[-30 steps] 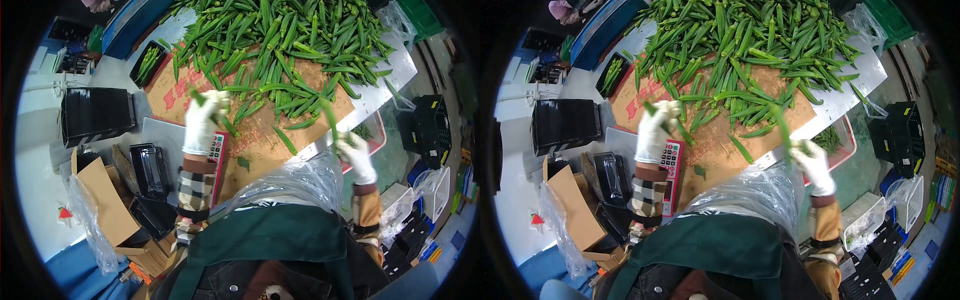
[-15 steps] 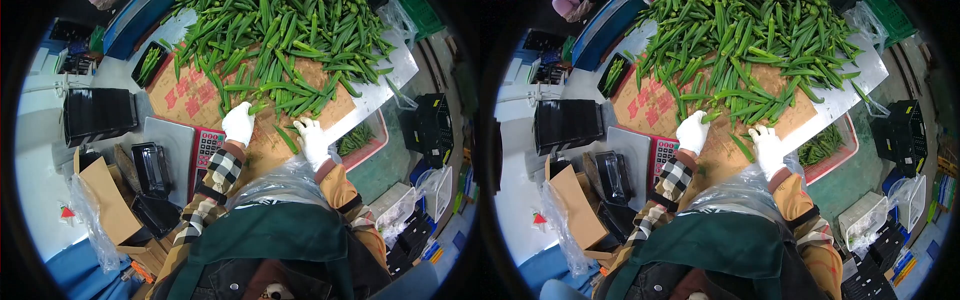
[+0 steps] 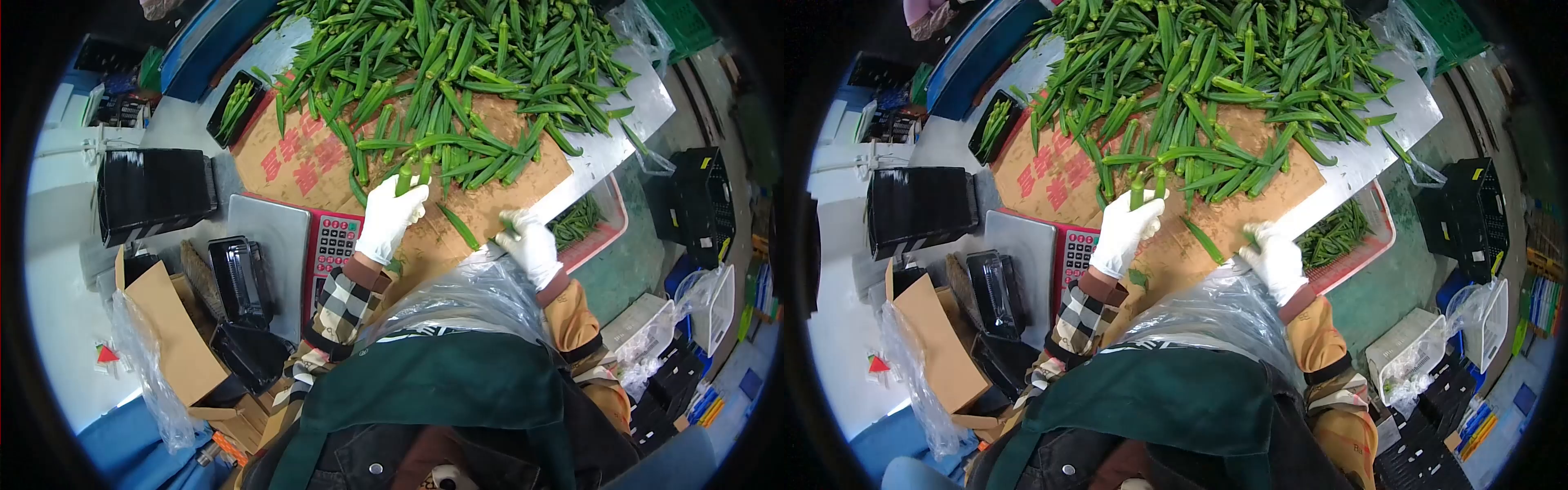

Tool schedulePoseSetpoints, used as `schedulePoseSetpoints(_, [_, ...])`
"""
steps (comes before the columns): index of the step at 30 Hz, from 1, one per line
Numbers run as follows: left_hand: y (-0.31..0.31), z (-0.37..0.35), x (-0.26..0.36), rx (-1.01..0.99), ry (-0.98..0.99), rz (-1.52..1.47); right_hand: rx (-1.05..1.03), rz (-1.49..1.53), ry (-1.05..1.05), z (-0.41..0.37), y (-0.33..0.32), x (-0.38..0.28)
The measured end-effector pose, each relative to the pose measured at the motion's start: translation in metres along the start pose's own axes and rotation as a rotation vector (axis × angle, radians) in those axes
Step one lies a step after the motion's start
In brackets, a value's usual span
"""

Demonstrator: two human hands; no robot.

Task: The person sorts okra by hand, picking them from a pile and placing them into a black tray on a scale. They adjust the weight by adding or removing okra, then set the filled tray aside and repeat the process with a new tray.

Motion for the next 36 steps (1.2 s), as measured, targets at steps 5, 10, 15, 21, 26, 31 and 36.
schedulePoseSetpoints(5, [0.042,-0.014,0.002,-0.072,0.036,-0.128,-0.124,-0.194,0.040,-0.019,0.036,0.033])
schedulePoseSetpoints(10, [0.108,-0.044,0.040,-0.469,0.549,0.376,-0.170,0.044,0.101,-0.018,0.020,-0.001])
schedulePoseSetpoints(15, [0.018,-0.001,0.031,0.188,0.544,0.972,-0.094,0.195,0.134,-0.018,0.024,-0.023])
schedulePoseSetpoints(21, [-0.083,0.044,0.011,0.339,-0.158,1.562,-0.028,0.145,-0.010,0.016,0.064,-0.029])
schedulePoseSetpoints(26, [-0.098,0.070,0.001,0.189,-0.262,1.419,-0.120,-0.040,-0.089,0.037,0.070,-0.029])
schedulePoseSetpoints(31, [-0.108,0.041,0.027,0.027,-0.021,0.301,-0.302,1.369,0.677,0.037,0.017,-0.025])
schedulePoseSetpoints(36, [-0.072,0.003,0.064,-0.157,0.001,0.186,-0.296,2.027,0.739,0.033,0.015,-0.021])
Point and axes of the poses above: each hand's wrist, its own z-axis towards the middle knuckle, its own y-axis out of the palm, x = y × z, the point moved 1 cm from there along z, towards the middle knuckle, and after that the axes turned 7 degrees about z, right-handed, at the moved point
